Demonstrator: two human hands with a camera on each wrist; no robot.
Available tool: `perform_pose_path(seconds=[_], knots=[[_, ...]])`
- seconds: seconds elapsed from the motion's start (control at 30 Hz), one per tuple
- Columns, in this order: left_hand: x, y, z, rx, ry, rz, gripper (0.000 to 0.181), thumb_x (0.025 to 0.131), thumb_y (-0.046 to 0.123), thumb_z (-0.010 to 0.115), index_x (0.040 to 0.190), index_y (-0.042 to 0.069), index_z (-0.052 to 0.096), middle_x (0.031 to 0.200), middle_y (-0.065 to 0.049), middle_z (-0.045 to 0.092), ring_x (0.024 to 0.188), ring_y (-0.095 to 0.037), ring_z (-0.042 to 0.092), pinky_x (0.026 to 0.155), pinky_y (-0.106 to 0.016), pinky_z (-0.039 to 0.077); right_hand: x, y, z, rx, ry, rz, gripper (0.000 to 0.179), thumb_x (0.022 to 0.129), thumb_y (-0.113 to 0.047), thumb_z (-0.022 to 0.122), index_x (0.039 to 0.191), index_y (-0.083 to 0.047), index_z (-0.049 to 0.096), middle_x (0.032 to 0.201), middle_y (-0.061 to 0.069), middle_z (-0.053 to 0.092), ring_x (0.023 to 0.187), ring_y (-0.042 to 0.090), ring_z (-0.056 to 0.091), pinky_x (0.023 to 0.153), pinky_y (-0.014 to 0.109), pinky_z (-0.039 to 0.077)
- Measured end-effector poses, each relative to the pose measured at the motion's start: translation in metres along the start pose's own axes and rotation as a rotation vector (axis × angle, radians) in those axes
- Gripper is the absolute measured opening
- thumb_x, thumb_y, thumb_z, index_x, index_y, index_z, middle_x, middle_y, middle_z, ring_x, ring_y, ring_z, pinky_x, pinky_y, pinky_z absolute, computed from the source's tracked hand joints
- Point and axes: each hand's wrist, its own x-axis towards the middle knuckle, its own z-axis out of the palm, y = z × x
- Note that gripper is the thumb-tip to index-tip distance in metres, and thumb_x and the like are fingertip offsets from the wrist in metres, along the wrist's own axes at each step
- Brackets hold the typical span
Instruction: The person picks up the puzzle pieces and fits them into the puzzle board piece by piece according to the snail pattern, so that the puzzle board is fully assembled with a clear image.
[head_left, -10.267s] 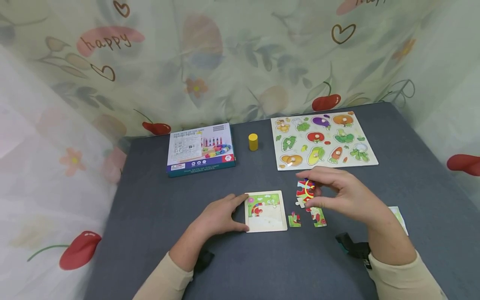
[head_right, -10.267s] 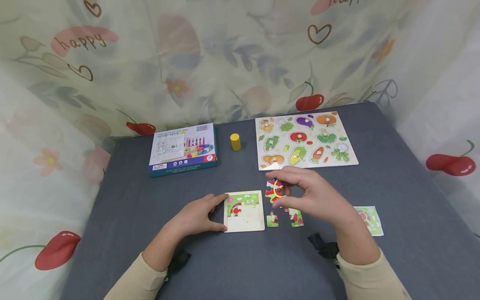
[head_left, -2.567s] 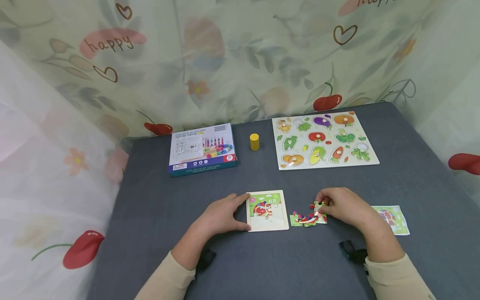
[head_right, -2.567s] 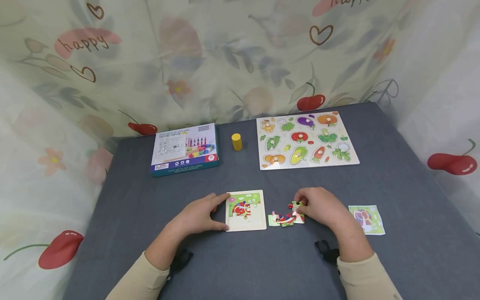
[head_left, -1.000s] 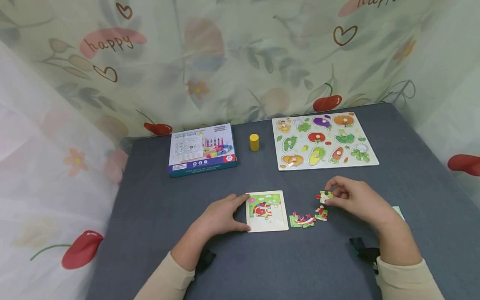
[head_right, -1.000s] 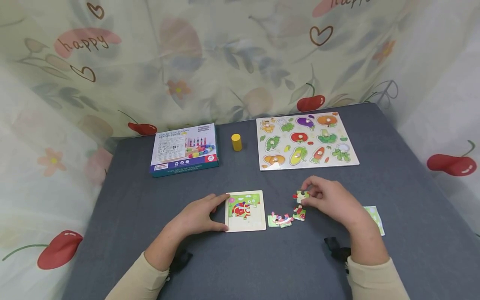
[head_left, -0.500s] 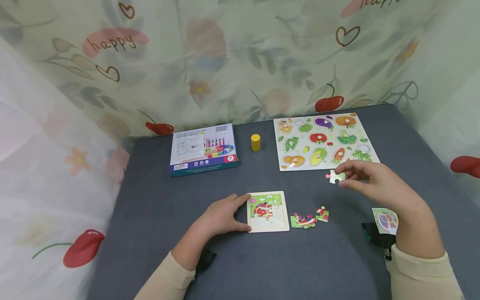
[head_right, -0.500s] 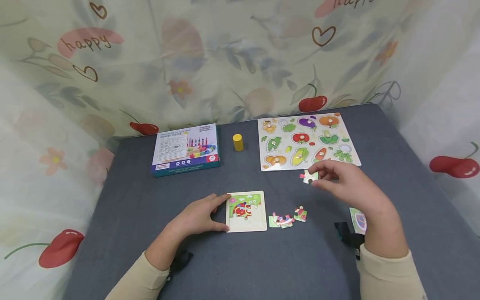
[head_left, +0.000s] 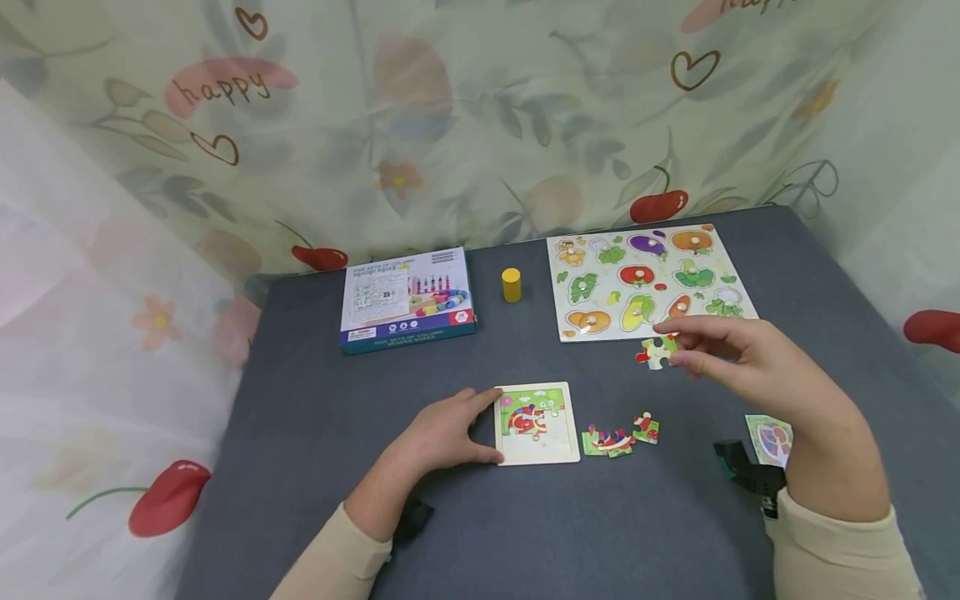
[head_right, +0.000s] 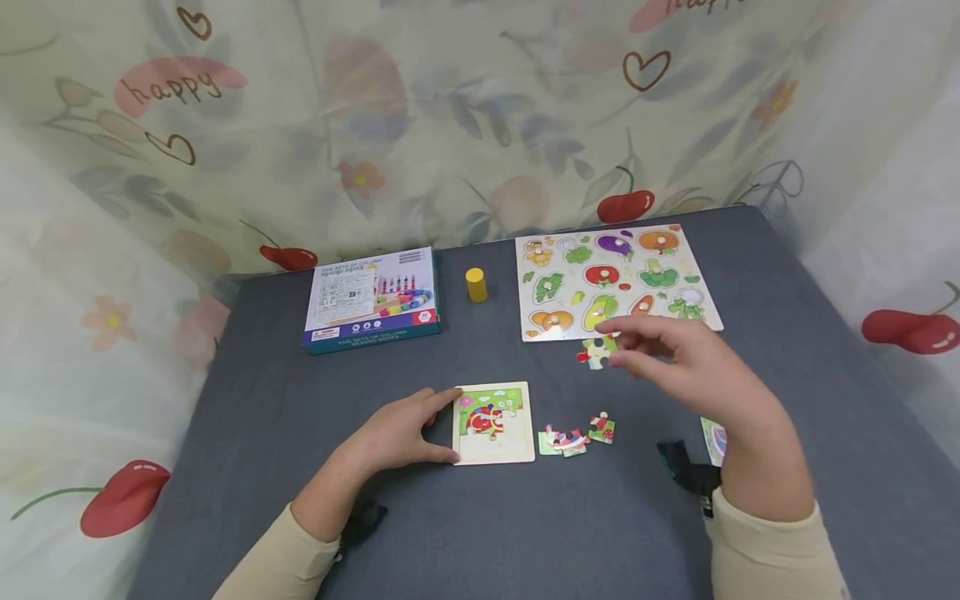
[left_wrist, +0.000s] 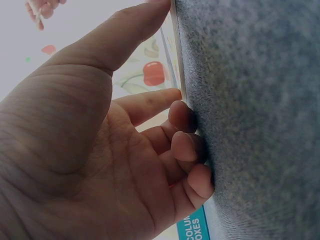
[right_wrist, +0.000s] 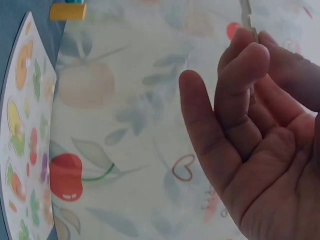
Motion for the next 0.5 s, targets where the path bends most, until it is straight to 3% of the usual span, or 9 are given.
perform_pose_path(seconds=[0.13, 0.27, 0.5], knots=[[0.0, 0.001, 0.0, 0.002, 0.001, 0.004, 0.094, 0.08, 0.056, 0.084, 0.158, 0.024, 0.043, 0.122, -0.003, 0.059, 0.098, -0.018, 0.054, 0.085, -0.039, 0.048, 0.004, -0.004, 0.007, 0.091, -0.01, -0.006, 0.031, 0.093, 0.008, 0.069, 0.124, 0.0, 0.066, 0.097, 0.008, 0.068, 0.076, 0.017, 0.068, 0.072, 0.023, 0.053], [0.0, 0.001, 0.0, 0.004, 0.0, 0.006, 0.094, 0.08, 0.056, 0.084, 0.158, 0.024, 0.043, 0.123, -0.003, 0.059, 0.1, -0.018, 0.055, 0.086, -0.04, 0.048, 0.005, -0.005, 0.014, 0.118, -0.002, 0.044, 0.028, 0.094, 0.003, 0.071, 0.123, 0.002, 0.069, 0.095, 0.011, 0.07, 0.079, 0.016, 0.07, 0.075, 0.023, 0.055], [0.0, 0.0, 0.0, 0.011, 0.002, 0.0, 0.094, 0.079, 0.056, 0.084, 0.158, 0.024, 0.043, 0.124, -0.003, 0.059, 0.101, -0.018, 0.055, 0.086, -0.04, 0.048, 0.011, -0.005, 0.027, 0.161, -0.01, 0.1, 0.032, 0.09, 0.007, 0.073, 0.122, 0.006, 0.069, 0.091, 0.005, 0.071, 0.081, 0.015, 0.072, 0.075, 0.023, 0.056]])
